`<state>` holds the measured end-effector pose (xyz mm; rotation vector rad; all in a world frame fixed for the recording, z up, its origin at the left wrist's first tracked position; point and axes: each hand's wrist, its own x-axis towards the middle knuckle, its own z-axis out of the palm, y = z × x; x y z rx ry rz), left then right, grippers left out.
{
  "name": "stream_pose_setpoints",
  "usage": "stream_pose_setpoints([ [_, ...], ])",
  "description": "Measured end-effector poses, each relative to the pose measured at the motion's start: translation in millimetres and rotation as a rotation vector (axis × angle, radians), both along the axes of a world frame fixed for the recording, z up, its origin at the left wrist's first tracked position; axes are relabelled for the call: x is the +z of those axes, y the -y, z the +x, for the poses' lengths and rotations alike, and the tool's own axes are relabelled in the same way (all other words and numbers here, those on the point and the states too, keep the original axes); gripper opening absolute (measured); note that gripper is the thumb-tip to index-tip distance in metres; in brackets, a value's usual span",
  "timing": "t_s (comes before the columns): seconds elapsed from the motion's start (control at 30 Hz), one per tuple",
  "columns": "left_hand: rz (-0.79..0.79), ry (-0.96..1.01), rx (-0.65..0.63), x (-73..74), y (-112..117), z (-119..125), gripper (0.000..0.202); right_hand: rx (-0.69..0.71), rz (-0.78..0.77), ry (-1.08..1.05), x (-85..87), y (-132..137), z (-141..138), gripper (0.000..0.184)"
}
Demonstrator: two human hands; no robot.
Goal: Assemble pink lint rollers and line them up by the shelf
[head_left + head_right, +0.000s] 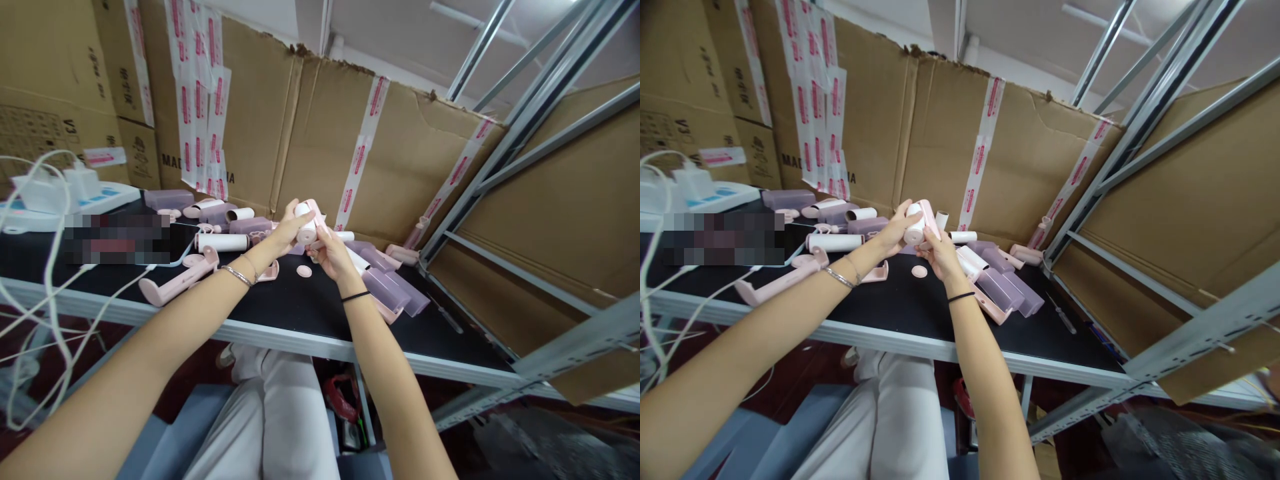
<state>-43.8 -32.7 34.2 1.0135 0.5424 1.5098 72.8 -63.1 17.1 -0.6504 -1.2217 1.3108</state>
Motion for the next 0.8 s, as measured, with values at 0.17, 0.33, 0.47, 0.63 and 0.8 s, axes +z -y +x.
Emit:
stream_pose_setpoints([
  [0.17,-0.111,-0.023,0.070,0.9,-2,-1,0.045,-0.032,-0.007,0.043,-9.6,-1,-10,0.039],
  [0.33,-0.139,0.032,0.264,-3.2,-13,-5,0.049,-0.137,-0.058,-0.035,-18.2,-1,-27,0.034],
  [0.47,-0.107,-0.017,0.324,-6.9,-18,-6,0.047,-0.176,-0.048,-0.073,-21.2,1,-38,0.038],
  [0.63,-0.109,0.001,0.426,-11.7,-20,3,0.046,-0.242,-0.069,-0.038,-21.6,2,-42,0.037],
  [0.8,-0.150,0.029,0.472,-15.8,-26,9,0.043,-0.289,-0.086,0.004,-18.7,2,-42,0.032],
])
